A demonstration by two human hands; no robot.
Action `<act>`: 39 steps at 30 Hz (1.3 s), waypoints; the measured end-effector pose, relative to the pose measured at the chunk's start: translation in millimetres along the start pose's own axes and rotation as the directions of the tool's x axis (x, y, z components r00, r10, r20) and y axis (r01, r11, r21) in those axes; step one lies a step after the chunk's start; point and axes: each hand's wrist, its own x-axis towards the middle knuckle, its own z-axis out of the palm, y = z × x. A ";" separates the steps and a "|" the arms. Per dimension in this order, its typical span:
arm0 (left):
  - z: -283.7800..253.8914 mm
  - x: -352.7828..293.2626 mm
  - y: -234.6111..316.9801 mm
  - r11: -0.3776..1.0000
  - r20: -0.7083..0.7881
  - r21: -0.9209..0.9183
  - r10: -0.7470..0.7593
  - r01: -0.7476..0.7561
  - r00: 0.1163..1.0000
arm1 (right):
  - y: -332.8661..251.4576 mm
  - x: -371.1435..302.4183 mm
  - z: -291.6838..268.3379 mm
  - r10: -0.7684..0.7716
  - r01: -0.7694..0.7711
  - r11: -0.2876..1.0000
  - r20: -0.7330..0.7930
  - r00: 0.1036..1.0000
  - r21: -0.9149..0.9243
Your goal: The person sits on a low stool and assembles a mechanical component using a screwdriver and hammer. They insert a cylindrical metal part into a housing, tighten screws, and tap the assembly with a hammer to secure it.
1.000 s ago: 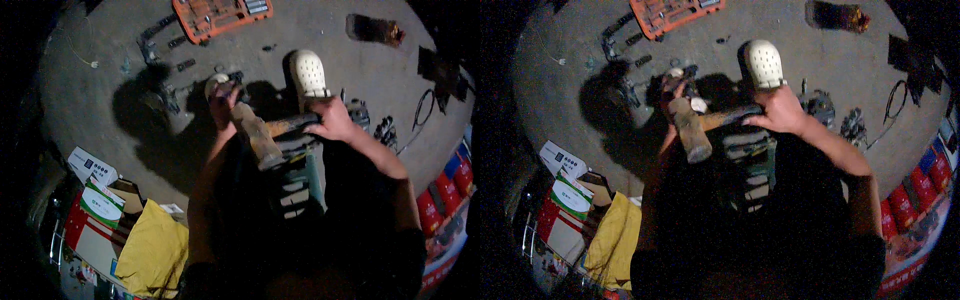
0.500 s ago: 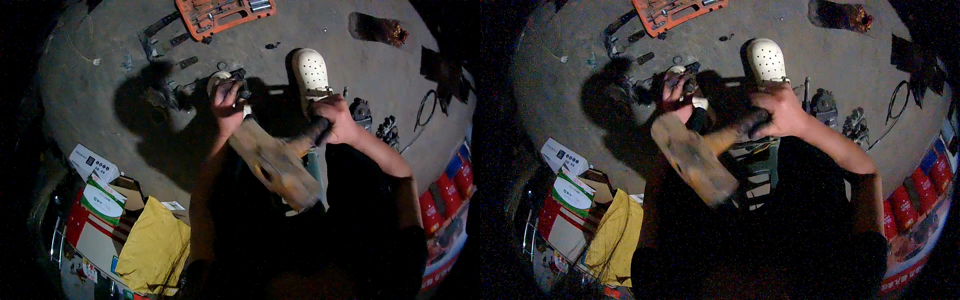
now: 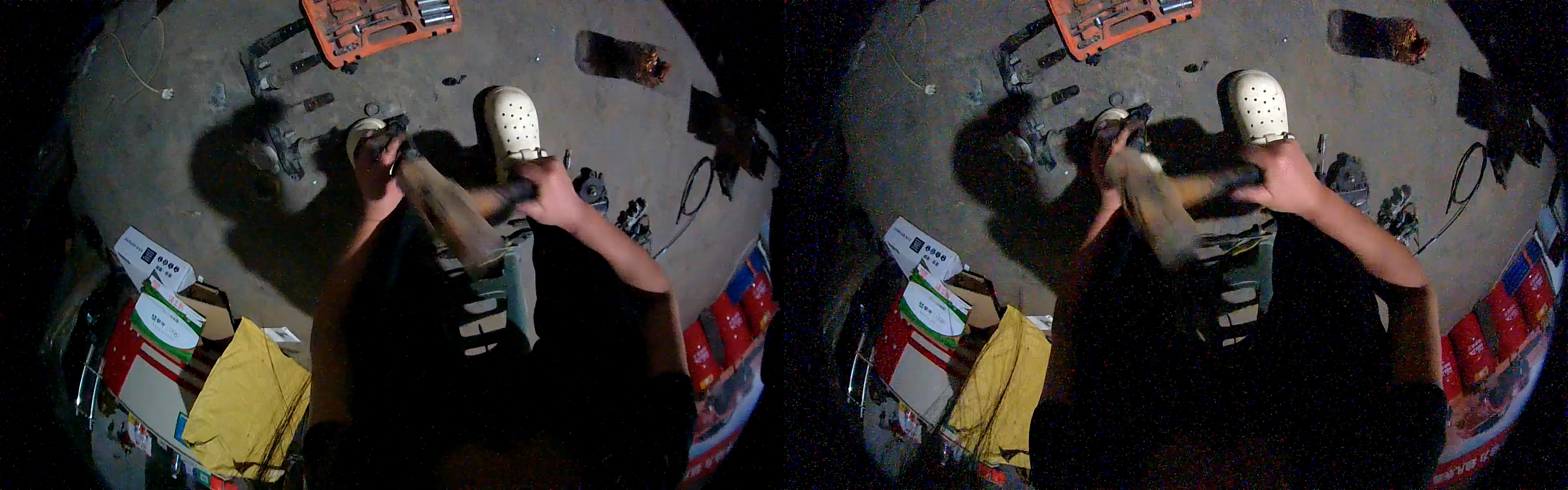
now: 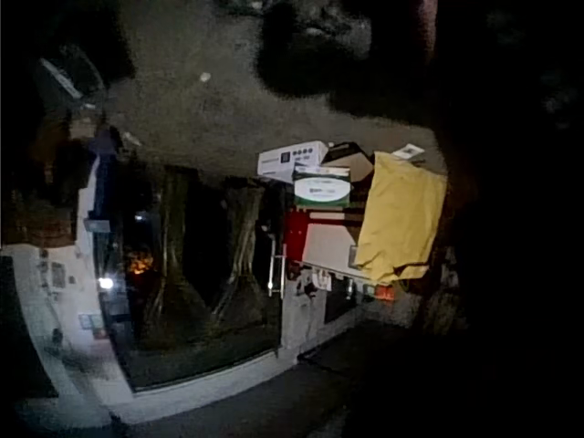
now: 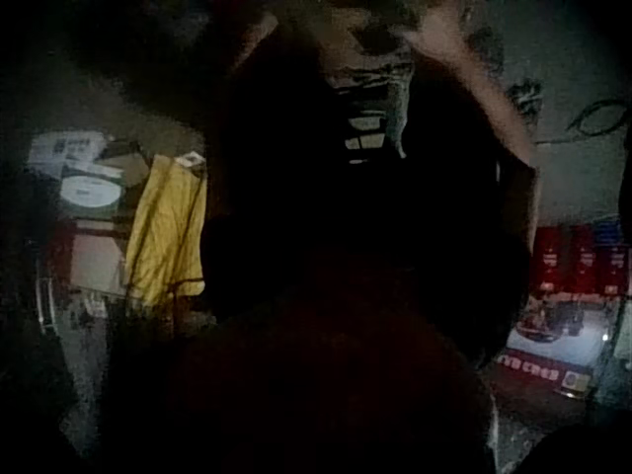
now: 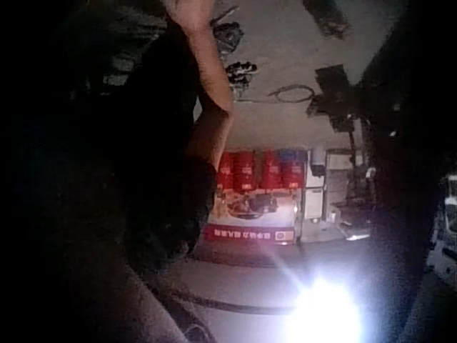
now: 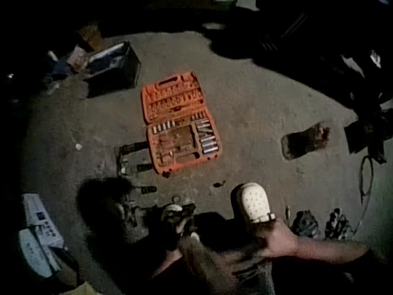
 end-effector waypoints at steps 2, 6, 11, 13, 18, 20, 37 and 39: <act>5.0 -0.8 7.8 0.846 -0.044 -0.487 -0.273 0.218 0.961 | 1.5 2.9 0.1 0.248 -0.236 0.967 0.142 0.958 -0.097; 0.4 3.8 9.1 0.967 0.069 -0.183 -0.166 0.176 0.984 | -0.9 -12.0 -14.7 -0.063 0.063 0.998 0.002 0.998 -0.028; -6.7 6.9 6.1 0.965 0.014 -0.236 -0.113 0.113 0.994 | -4.7 -4.9 -9.8 -0.207 0.205 0.978 -0.079 0.975 -0.024; 4.4 7.5 8.9 0.825 -0.027 -0.513 -0.290 0.236 0.957 | -5.1 7.9 -0.9 0.261 -0.247 0.964 0.185 0.947 -0.096; 1.7 4.6 5.1 0.979 -0.031 -0.195 -0.068 0.060 0.997 | -3.4 -9.6 -14.2 -0.075 0.087 0.993 0.141 0.987 -0.081; -4.6 5.6 5.9 0.991 -0.016 -0.124 -0.053 0.051 0.998 | -1.9 -13.2 -12.9 -0.258 0.259 0.964 -0.020 0.966 0.059; 4.2 4.9 6.2 0.941 -0.116 -0.320 -0.155 0.111 0.981 | -0.5 5.0 0.8 0.246 -0.238 0.969 0.135 0.960 -0.071; 3.9 2.9 5.1 0.962 -0.068 -0.244 -0.140 0.120 0.988 | 1.7 2.4 -0.1 0.073 -0.074 0.996 -0.027 0.997 -0.053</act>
